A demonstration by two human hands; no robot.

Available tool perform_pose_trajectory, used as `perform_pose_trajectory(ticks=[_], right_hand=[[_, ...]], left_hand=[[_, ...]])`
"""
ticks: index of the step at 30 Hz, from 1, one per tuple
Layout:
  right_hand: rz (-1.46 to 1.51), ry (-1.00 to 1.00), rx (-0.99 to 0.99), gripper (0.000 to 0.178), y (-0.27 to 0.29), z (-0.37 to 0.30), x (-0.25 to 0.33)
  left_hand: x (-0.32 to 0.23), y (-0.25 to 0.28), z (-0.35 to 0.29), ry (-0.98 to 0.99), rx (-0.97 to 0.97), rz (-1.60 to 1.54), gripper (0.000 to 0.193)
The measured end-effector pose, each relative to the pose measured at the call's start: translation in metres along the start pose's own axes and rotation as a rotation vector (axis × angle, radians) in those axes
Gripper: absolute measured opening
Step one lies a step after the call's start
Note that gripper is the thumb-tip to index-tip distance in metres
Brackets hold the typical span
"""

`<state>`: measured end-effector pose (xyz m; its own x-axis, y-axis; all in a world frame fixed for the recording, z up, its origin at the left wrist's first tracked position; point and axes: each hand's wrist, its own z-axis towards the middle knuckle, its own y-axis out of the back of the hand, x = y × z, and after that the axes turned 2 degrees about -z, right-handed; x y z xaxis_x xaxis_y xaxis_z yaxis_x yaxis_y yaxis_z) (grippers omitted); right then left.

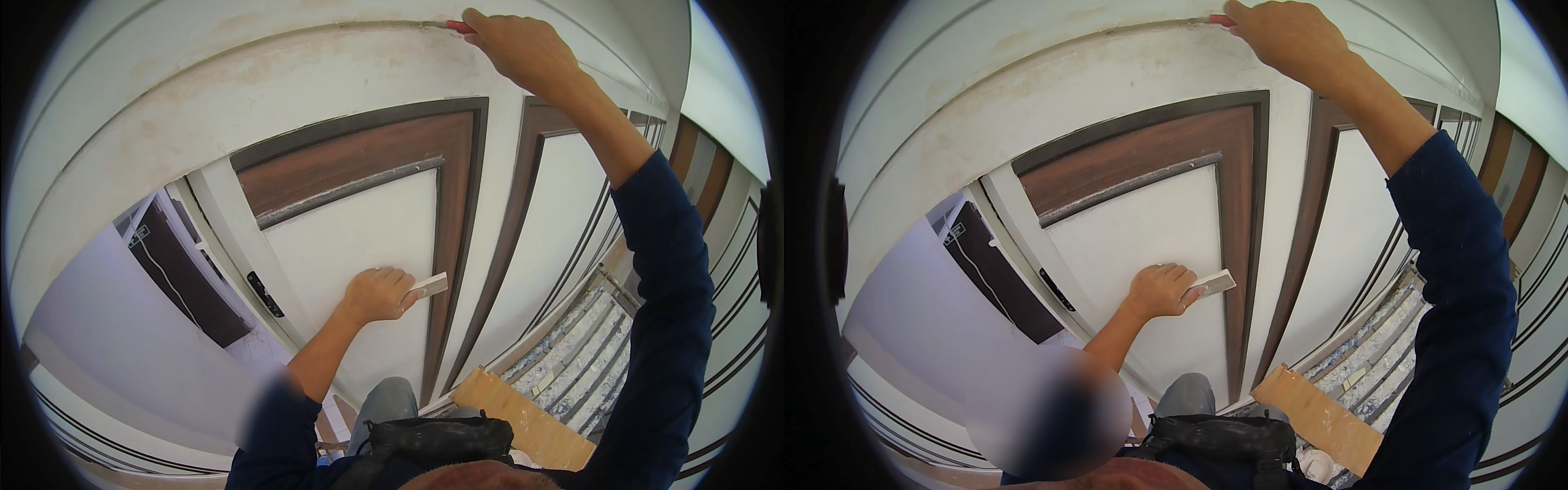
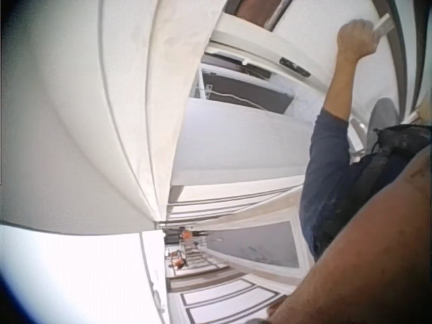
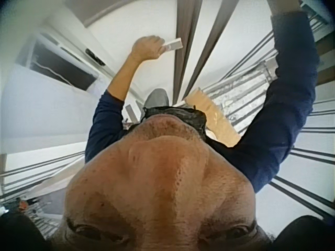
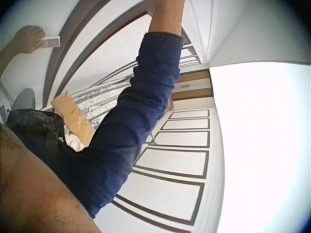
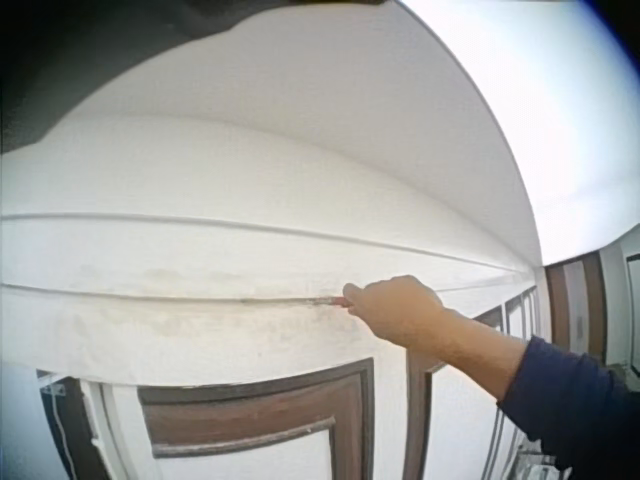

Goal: The person applies white wall compound to the curved ceiling above a door frame using a putty knife and a small brush. They repeatedly scoop compound from a container, spread it along the ceiling edge, and smooth the surface.

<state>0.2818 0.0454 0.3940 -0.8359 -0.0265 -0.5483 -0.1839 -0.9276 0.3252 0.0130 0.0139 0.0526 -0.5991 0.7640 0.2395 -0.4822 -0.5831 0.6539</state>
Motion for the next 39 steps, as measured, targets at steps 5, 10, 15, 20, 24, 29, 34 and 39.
perform_pose_trajectory(ticks=[5,10,15,20,24,29,34,39], right_hand=[[0.193,0.004,0.226,0.019,0.046,0.008,0.027],[0.182,-0.023,0.214,0.023,0.053,0.003,0.025],[0.126,-0.009,0.184,0.023,0.045,0.0,0.02],[0.151,-0.032,0.211,0.025,0.062,0.0,0.022],[0.156,-0.003,0.161,0.028,0.053,0.0,0.029],[0.156,0.005,0.15,0.026,0.047,-0.002,0.023],[0.119,-0.01,0.151,0.024,0.045,-0.006,0.016],[0.117,0.007,0.113,0.024,0.044,-0.004,0.023]], left_hand=[[0.0,0.001,-0.003,0.012,-0.011,0.007,0.025],[0.0,-0.001,-0.001,0.005,-0.035,-0.011,0.025],[-0.001,0.002,0.0,0.005,-0.01,-0.017,0.026],[-0.001,0.002,0.0,0.008,-0.021,-0.035,0.026],[0.0,0.002,-0.001,0.012,-0.016,-0.021,0.025],[-0.001,0.003,0.001,0.017,-0.023,-0.052,0.025],[0.0,0.004,0.0,0.013,-0.018,-0.052,0.025],[0.0,0.001,-0.002,0.021,-0.024,-0.035,0.025]])
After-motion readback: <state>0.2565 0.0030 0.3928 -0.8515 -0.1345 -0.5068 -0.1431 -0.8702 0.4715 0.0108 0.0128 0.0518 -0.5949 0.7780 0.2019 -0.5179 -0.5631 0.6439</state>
